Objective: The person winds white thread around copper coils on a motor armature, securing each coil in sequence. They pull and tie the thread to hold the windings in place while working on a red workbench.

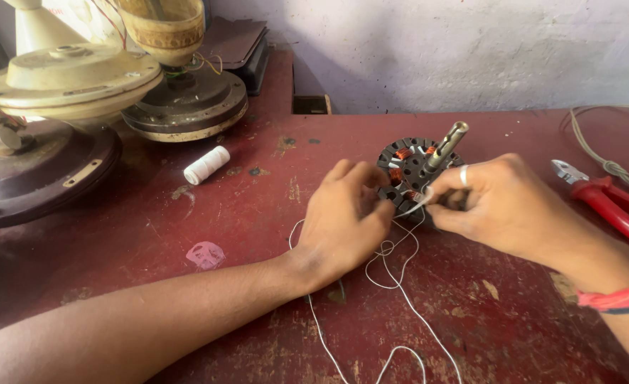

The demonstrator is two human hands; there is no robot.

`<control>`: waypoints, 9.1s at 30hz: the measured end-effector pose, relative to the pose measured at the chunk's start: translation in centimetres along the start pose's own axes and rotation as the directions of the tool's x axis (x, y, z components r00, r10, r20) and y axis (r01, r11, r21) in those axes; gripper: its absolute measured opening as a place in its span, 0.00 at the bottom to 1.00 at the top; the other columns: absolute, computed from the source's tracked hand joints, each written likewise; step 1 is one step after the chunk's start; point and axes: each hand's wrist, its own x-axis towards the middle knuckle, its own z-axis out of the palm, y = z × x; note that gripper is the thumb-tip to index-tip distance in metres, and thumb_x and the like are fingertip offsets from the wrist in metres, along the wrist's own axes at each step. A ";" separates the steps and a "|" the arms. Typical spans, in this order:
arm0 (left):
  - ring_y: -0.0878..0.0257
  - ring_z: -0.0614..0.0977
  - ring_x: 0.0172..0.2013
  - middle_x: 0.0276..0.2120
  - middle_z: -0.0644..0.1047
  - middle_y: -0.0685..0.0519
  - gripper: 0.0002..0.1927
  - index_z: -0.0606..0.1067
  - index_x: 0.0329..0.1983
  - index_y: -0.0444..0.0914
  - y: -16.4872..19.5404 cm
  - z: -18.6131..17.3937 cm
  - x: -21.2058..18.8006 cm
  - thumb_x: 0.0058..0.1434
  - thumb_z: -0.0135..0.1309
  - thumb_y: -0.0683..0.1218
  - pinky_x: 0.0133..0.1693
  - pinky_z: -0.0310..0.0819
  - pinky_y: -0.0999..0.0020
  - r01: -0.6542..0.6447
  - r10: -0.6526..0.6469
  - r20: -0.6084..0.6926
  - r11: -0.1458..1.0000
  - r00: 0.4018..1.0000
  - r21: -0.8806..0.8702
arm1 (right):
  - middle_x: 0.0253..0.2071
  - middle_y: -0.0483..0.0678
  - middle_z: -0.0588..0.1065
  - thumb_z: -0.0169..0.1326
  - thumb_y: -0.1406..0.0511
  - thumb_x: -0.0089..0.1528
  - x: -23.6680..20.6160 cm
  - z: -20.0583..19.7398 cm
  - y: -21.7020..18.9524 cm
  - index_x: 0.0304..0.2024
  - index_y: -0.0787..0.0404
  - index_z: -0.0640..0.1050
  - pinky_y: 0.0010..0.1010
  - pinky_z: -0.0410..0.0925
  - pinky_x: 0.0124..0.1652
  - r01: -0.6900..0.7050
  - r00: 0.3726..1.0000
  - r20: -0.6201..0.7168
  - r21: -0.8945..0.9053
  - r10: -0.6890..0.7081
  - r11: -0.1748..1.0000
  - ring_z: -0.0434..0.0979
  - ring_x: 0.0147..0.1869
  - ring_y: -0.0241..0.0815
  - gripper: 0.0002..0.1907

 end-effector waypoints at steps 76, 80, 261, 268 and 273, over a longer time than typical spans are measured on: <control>0.51 0.85 0.31 0.26 0.81 0.46 0.20 0.80 0.32 0.38 0.0 -0.4 0.0 0.62 0.49 0.58 0.38 0.77 0.55 0.043 -0.047 0.271 0.999 0.961 0.021 | 0.32 0.43 0.84 0.70 0.63 0.52 0.5 2.5 1.9 0.41 0.55 0.86 0.32 0.72 0.35 0.105 0.993 -0.027 -0.200 -0.113 0.974 0.81 0.31 0.39 0.14; 0.51 0.85 0.29 0.23 0.81 0.45 0.17 0.81 0.30 0.38 -0.1 -0.3 -0.1 0.59 0.51 0.54 0.39 0.79 0.56 -0.043 0.027 0.300 0.998 0.954 0.048 | 0.32 0.43 0.83 0.67 0.66 0.49 0.5 2.2 1.5 0.39 0.55 0.87 0.30 0.72 0.29 0.281 0.950 -0.092 -0.170 -0.299 0.945 0.79 0.29 0.37 0.15; 0.73 0.67 0.26 0.27 0.70 0.58 0.07 0.64 0.49 0.37 -3.4 0.8 1.5 0.72 0.47 0.36 0.27 0.63 0.74 -0.159 0.102 -0.128 0.788 0.987 -0.594 | 0.39 0.47 0.80 0.57 0.70 0.65 -2.2 3.3 -4.3 0.49 0.66 0.78 0.22 0.72 0.32 0.589 0.719 -0.581 0.218 -0.382 0.778 0.79 0.35 0.30 0.10; 0.73 0.68 0.30 0.29 0.73 0.57 0.06 0.64 0.49 0.36 -3.2 0.7 0.9 0.73 0.47 0.36 0.32 0.64 0.73 -0.262 0.200 -0.174 0.814 0.964 -0.518 | 0.33 0.54 0.80 0.64 0.67 0.50 -0.9 4.1 -2.5 0.51 0.63 0.81 0.37 0.71 0.30 0.336 0.897 -0.273 -0.096 -0.349 0.937 0.79 0.28 0.45 0.24; 0.66 0.74 0.29 0.29 0.76 0.53 0.08 0.68 0.46 0.36 -3.6 0.8 1.3 0.65 0.50 0.40 0.32 0.70 0.69 -0.125 0.063 -0.196 0.938 0.979 -0.322 | 0.36 0.55 0.80 0.62 0.69 0.52 -0.8 4.4 -3.2 0.51 0.66 0.80 0.39 0.72 0.30 0.431 0.834 -0.311 -0.152 -0.457 0.890 0.80 0.28 0.49 0.23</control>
